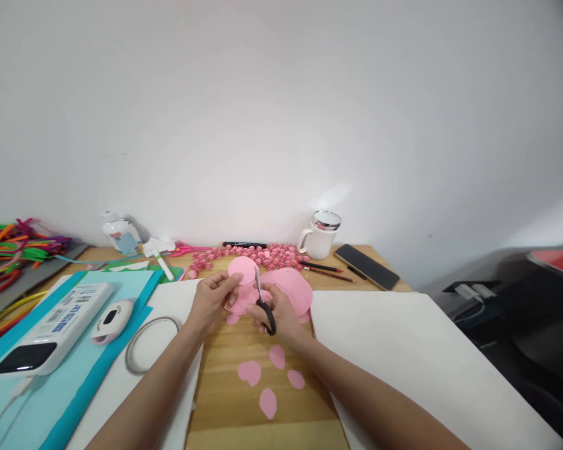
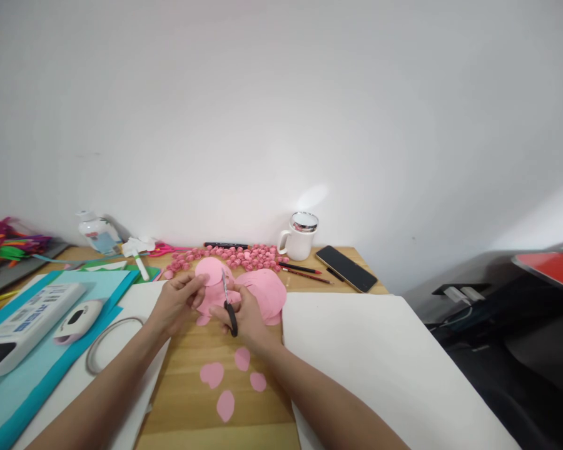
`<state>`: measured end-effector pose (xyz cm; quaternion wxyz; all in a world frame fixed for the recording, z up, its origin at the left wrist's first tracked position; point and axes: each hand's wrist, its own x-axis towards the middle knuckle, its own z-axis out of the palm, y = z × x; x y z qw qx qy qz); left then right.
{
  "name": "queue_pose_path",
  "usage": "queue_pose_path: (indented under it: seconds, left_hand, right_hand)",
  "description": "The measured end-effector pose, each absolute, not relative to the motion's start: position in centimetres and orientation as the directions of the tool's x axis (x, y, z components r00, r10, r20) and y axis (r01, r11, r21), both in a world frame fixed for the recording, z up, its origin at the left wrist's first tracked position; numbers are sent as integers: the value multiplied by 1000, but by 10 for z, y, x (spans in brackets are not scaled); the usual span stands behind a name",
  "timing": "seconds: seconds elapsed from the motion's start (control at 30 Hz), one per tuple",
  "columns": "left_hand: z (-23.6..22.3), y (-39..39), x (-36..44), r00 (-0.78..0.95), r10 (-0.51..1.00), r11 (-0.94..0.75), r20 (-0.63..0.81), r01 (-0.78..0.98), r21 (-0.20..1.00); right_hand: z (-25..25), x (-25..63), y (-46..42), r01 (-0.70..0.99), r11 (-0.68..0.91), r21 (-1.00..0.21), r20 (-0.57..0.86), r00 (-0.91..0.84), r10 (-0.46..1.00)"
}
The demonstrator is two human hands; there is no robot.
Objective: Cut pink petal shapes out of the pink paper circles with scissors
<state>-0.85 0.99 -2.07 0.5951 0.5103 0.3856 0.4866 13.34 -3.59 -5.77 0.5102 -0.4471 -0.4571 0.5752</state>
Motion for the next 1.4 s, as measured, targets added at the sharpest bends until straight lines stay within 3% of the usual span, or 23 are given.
queue_pose_path:
  seconds: [0.17,0.33,0.67,1.4]
  left_hand:
    - [-23,5,-3,343,939,44,-14,-81,996]
    - [-24,6,-4,288,957,31,-9,-71,997]
    - [-24,5,-8,355,931,83,-87,25,996]
    - [-18,6,-5,296,955,3,18,-70,998]
  right_hand:
    - [-58,130,-37,-195,-77,-978,-59,-99,993]
    - [-56,130,-39,-179,-101,-979,-72,-163,984]
    - [-49,134,-40,-228,-48,-972,-16,-139,990]
    - [-51,134,-39,-167,-93,-982,-71,-131,989]
